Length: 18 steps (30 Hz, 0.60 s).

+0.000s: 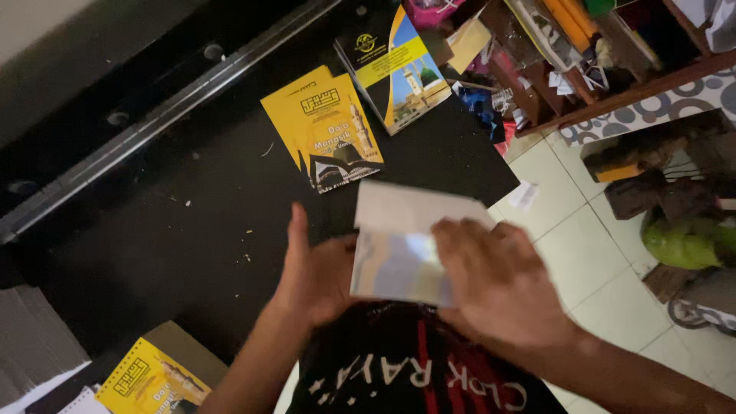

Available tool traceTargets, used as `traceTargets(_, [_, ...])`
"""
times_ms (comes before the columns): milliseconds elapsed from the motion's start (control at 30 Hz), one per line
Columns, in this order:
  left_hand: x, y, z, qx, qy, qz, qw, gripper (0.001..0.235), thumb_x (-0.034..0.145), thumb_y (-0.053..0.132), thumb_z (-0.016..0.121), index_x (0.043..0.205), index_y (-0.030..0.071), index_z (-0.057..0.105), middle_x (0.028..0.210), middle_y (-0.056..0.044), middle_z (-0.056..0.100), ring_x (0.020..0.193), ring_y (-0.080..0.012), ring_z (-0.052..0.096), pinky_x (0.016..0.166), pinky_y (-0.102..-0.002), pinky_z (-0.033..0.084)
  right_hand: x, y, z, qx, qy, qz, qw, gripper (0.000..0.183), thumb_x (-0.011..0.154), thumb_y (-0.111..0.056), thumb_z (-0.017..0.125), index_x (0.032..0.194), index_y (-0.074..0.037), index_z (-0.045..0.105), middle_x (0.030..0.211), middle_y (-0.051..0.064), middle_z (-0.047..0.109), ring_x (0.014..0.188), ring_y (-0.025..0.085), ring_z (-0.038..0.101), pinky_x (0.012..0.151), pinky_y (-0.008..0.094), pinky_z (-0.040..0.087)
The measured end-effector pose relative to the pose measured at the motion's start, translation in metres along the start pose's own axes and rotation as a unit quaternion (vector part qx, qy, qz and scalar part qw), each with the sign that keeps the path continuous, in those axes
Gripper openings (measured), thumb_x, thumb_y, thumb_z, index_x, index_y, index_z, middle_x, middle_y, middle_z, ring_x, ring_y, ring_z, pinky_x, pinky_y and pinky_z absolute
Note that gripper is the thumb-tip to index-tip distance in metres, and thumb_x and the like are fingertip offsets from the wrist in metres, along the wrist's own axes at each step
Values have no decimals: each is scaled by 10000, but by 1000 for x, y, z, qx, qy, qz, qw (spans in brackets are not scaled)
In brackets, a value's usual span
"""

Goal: The person assembles small booklets by inserting white paper stacks into yellow covers. They repeatedly pick up a cover, insert a paper stack, and place the finished booklet on a pile. Later, they handle a stack of white paper and fold a single sheet in half.

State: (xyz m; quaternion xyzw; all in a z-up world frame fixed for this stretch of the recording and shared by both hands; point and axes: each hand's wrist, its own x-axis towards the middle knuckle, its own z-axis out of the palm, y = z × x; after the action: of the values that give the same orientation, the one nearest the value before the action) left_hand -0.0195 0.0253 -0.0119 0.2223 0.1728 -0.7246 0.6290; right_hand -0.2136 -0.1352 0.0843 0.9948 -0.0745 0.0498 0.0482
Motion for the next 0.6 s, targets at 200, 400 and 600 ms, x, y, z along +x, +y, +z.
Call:
traceTargets(200, [-7, -34, -48, -11, 319, -24, 947, 644, 757, 658, 632, 1171, 173, 718, 1106, -141, 746, 995, -363, 684, 903, -505, 529, 1, -36, -4, 11, 63, -130, 990, 251, 1049, -180, 528, 1255, -94, 643, 1290, 116, 686, 1178, 313, 675, 886, 450, 515])
traceTargets(400, [-25, -37, -95, -33, 116, 139, 983, 735, 698, 262, 659, 1374, -18, 580, 1252, -276, 686, 1034, -438, 673, 885, -524, 539, 14, -45, 15, 5, 161, -162, 974, 245, 1061, -162, 524, 1252, -180, 676, 1332, 11, 698, 1227, 241, 676, 881, 453, 532])
traceTargets(600, [-75, -18, -72, 330, 87, 469, 815, 920, 651, 339, 899, 1398, 62, 440, 1223, -72, 566, 1062, -180, 584, 863, -315, 495, -4, -30, 85, 325, 101, 53, 939, 1482, 378, -807, 865, 1314, 248, 410, 1284, 319, 592, 1342, 467, 544, 1301, 601, 75])
